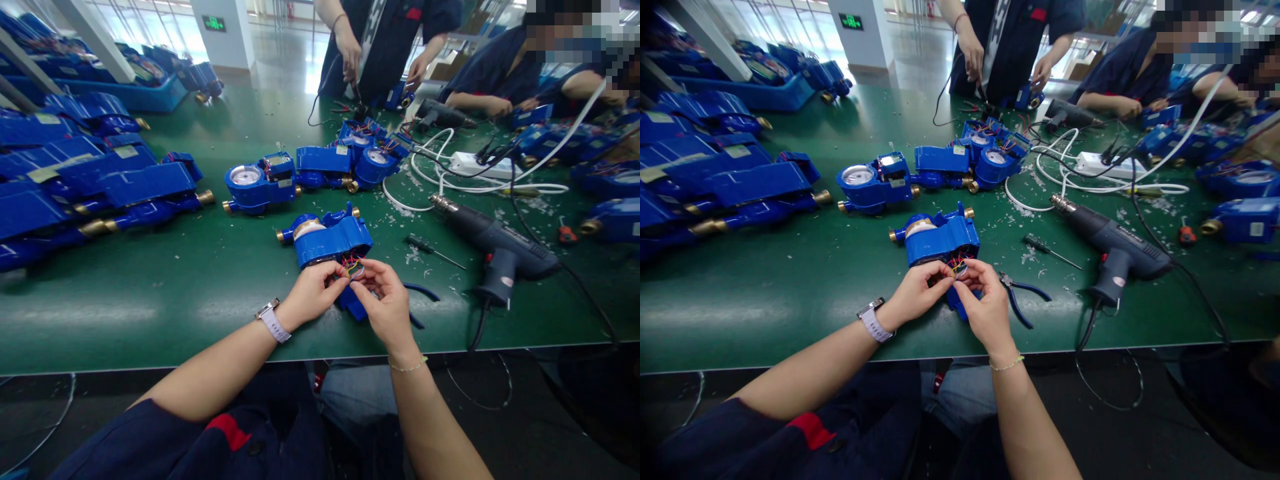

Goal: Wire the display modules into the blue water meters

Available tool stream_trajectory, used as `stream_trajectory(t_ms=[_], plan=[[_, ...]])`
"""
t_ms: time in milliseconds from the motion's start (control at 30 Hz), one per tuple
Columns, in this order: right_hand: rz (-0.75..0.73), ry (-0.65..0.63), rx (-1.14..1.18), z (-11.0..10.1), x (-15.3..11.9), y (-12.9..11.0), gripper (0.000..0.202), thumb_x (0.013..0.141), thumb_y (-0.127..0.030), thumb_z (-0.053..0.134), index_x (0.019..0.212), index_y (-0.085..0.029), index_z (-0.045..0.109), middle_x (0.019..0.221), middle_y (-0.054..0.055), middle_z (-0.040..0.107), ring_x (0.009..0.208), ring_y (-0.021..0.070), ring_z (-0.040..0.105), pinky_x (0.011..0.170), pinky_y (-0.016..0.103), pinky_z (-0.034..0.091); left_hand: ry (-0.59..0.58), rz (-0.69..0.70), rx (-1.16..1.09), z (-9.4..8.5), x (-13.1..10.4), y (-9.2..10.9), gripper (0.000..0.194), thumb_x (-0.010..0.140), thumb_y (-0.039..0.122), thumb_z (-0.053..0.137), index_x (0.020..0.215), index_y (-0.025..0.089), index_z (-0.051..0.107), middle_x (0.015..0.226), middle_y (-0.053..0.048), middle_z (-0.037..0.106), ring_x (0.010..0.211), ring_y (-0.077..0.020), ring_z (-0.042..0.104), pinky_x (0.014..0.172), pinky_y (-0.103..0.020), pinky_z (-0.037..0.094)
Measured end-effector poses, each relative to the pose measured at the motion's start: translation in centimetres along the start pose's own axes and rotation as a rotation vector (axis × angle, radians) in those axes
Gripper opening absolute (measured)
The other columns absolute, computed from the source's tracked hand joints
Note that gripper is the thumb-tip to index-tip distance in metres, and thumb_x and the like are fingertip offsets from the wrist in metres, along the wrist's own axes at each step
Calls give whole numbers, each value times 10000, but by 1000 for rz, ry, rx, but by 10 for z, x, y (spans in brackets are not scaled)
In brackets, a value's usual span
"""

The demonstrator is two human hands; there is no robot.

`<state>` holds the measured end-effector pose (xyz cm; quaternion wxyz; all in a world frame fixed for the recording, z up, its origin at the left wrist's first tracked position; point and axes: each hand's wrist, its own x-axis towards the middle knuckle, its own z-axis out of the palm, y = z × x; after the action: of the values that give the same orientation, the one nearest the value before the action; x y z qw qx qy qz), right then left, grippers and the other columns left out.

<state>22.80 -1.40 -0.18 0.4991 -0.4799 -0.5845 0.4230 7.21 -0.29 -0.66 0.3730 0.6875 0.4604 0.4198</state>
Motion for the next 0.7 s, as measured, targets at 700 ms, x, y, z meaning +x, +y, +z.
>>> stream_trajectory(t_ms=[700], plan=[[-97, -22, -42, 7, -3, -2, 503, 848, -190, 593, 1325, -231, 439, 935, 20, 618, 803, 138, 599, 770, 306, 509, 99, -61, -130, 2, 0, 7, 168, 832, 307, 620, 780, 148, 638, 661, 13, 602, 494, -75, 414, 475, -202, 332]])
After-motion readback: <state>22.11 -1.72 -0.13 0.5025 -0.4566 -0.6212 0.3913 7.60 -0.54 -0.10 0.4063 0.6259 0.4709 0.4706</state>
